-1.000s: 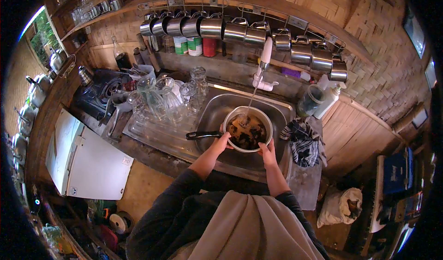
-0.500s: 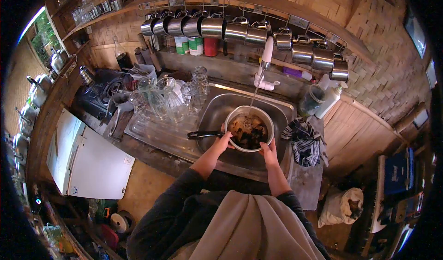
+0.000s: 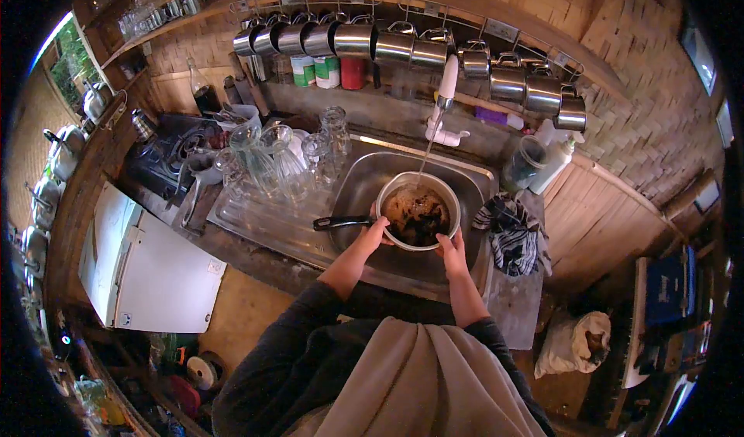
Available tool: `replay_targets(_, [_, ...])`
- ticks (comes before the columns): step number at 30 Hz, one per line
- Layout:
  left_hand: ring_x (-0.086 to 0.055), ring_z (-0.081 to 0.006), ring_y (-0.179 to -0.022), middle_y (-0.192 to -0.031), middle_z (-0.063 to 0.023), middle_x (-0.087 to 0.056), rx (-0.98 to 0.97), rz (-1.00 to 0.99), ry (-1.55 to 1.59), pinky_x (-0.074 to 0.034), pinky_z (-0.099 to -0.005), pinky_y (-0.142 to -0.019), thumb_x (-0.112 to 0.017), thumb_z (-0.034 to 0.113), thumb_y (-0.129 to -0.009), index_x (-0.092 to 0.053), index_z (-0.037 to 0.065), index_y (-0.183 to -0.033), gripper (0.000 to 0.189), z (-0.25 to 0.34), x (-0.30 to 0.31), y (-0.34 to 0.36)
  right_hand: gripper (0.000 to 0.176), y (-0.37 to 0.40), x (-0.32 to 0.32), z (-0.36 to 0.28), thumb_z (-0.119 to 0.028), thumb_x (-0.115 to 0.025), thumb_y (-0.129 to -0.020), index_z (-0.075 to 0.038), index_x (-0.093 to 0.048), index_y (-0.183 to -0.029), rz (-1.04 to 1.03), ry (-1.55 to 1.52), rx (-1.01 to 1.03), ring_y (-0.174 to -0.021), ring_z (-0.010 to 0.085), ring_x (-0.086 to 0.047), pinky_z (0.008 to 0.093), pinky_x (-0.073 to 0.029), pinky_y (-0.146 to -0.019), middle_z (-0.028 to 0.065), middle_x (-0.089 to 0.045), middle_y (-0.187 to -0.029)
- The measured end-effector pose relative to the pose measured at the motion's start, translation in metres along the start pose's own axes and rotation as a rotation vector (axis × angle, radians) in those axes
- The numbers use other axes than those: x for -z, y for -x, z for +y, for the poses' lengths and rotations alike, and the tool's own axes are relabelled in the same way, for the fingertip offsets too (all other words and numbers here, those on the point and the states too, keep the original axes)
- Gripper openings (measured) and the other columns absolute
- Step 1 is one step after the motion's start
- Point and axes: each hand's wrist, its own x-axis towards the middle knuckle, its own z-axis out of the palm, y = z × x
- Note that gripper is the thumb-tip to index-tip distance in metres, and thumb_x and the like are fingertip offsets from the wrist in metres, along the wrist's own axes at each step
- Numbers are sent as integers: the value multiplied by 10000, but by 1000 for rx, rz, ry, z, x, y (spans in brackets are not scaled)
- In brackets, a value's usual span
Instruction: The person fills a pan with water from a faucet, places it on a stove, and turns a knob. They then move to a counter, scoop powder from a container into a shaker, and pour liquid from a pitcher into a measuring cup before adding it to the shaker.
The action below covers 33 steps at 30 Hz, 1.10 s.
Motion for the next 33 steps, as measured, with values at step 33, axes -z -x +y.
replay_targets(33, [-601, -257, -711, -1055, -155, -473, -12, 12, -5, -557, -318, -485, -483, 198, -809, -248, 214, -1327, 569, 20, -10, 12, 615, -1, 0, -1, -230, -605, -799, -158, -336, -1347, -45, -14, 37, -820, 103, -534, 256, -430, -687, 12, -555, -996])
